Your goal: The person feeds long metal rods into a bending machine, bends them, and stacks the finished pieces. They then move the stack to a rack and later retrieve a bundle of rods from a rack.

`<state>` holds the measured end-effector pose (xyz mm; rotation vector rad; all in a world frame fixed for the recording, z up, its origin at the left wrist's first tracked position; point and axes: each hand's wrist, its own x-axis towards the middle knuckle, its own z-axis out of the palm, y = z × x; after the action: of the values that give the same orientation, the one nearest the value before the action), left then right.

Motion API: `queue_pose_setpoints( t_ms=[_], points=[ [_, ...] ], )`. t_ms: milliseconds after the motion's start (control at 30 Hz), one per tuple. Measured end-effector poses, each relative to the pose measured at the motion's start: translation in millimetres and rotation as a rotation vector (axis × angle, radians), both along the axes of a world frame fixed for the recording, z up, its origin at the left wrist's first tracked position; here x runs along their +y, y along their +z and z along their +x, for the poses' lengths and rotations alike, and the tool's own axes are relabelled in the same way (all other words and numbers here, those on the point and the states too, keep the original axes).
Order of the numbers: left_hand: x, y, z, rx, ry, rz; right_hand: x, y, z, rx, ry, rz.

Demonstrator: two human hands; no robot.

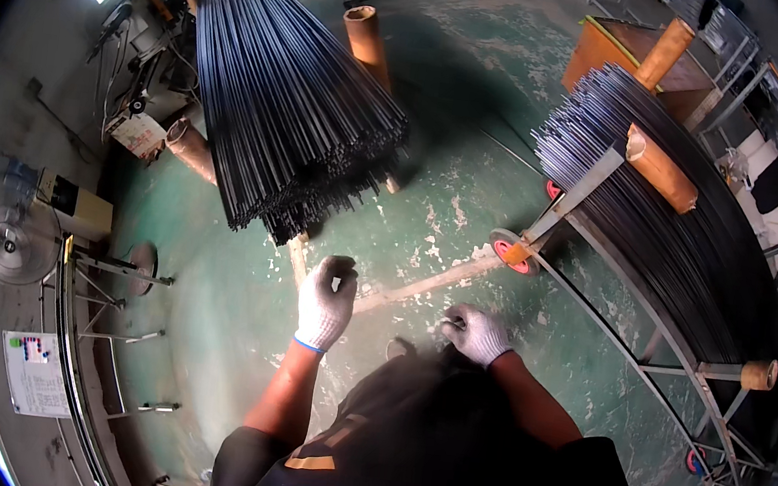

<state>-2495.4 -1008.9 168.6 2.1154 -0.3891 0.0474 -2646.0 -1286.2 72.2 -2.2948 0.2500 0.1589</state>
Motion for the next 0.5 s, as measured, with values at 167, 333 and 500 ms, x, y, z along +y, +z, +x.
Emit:
queue_pose_setpoints(
  t_ms=[167,333,500],
  points=[
    [-37,23,81,-0.253,-0.032,0.059,-18,15,61,-0.079,-0.034,0.07],
    [-99,42,178,-0.496,0.006,0.19,-79,-54,138,-0.417,0.033,0.138],
    [-110,9,271,-0.504,0.25,0.42,-135,-14,240,-0.075,-0.113,0.402]
  ],
)
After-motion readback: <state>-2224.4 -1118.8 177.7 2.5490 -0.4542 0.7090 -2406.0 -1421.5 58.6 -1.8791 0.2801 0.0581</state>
